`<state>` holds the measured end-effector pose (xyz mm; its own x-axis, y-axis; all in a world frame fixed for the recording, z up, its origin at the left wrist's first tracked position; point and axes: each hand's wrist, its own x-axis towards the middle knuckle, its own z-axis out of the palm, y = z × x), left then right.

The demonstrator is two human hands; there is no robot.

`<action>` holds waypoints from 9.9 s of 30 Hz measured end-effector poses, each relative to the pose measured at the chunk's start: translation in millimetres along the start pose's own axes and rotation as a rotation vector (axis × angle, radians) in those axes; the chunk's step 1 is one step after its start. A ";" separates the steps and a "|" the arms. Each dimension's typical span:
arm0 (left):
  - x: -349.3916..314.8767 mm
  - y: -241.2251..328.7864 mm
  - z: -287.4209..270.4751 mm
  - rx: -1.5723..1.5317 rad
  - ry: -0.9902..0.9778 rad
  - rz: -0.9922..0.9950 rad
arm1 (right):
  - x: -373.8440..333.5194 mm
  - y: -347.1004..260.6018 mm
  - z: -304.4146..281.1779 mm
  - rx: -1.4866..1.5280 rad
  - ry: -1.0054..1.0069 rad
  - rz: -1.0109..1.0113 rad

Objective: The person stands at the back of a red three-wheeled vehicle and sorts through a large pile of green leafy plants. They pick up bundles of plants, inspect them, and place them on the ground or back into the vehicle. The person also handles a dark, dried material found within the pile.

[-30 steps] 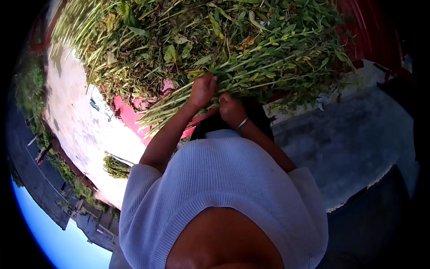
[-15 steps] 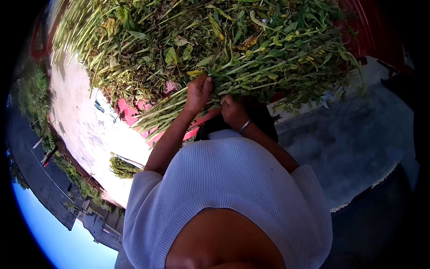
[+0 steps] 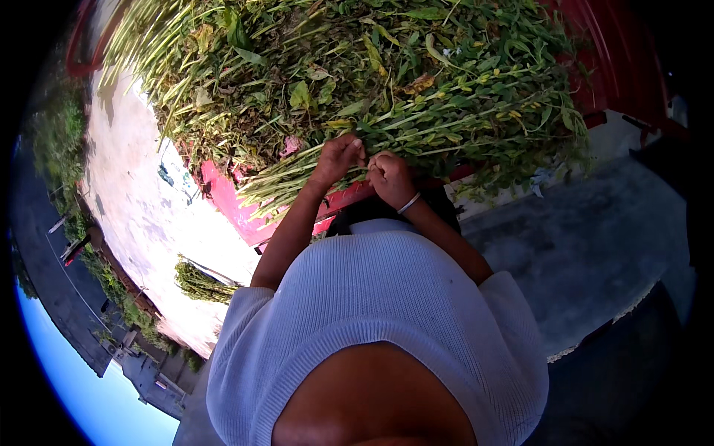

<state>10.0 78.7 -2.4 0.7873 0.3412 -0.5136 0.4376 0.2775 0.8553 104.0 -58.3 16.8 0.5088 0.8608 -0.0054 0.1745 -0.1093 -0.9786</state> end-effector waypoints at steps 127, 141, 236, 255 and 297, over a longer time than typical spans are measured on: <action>-50.4 -20.7 57.2 1.315 0.705 -0.030 | -9.6 57.9 -118.6 0.958 0.055 0.724; -48.4 -14.3 49.0 1.376 0.805 -0.042 | 31.4 -47.0 -84.7 -0.856 -0.185 -0.139; -24.6 -46.6 18.8 1.089 0.647 -0.014 | 42.8 19.3 -234.3 0.483 0.494 0.591; -28.3 -52.0 20.9 1.100 0.678 0.020 | 76.2 63.4 -336.8 0.455 1.169 0.705; -3.0 -56.3 -33.3 0.897 0.368 0.084 | 60.1 101.2 -302.5 -0.131 0.634 0.446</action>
<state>-31.5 92.0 -51.4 0.7124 0.6305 -0.3080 0.6749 -0.4954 0.5469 407.3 -167.9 -20.2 0.9313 0.2788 -0.2346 -0.0810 -0.4695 -0.8792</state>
